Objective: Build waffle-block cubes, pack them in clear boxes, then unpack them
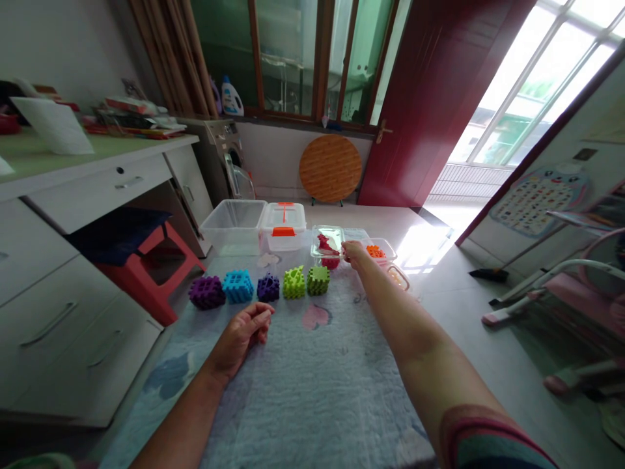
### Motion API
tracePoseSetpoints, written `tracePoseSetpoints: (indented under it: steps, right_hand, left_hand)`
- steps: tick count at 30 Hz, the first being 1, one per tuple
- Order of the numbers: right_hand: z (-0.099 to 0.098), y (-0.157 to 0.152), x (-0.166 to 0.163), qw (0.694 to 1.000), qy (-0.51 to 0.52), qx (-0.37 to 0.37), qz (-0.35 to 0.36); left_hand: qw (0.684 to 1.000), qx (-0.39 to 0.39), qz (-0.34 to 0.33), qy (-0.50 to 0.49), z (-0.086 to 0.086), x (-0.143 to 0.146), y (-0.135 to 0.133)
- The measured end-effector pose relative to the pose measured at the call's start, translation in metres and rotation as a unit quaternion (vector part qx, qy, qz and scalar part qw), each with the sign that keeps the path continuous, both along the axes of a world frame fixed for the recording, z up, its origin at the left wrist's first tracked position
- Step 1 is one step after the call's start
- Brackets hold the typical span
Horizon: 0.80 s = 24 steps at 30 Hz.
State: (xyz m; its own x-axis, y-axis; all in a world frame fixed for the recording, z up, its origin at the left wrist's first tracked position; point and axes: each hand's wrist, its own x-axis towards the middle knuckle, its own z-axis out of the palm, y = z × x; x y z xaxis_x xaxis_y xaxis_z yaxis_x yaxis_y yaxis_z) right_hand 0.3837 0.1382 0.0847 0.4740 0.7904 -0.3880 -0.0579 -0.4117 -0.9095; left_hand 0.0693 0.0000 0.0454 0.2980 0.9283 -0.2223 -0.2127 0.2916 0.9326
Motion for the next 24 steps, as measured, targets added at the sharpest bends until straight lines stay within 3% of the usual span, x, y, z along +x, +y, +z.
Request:
tracePoseSetpoints:
  steps: [6,11,15,24]
  right_hand:
    - [-0.006,-0.02,-0.004,0.998,0.018,0.02,-0.059]
    - [-0.017,-0.039,-0.018,0.99,0.111,0.024,-0.079]
    - [-0.02,-0.037,-0.026,0.979,0.18,0.044,-0.089]
    - [-0.017,-0.022,-0.03,0.949,0.207,0.122,-0.206]
  left_hand:
    - [1.0,0.0,-0.007,-0.001,-0.001,0.0,0.0]
    - [1.0,0.004,-0.008,-0.002,0.0,0.0,-0.001]
    - [1.0,0.006,-0.008,0.0,0.0,-0.001,-0.001]
    - [1.0,0.006,-0.01,0.0,0.001,-0.001,-0.001]
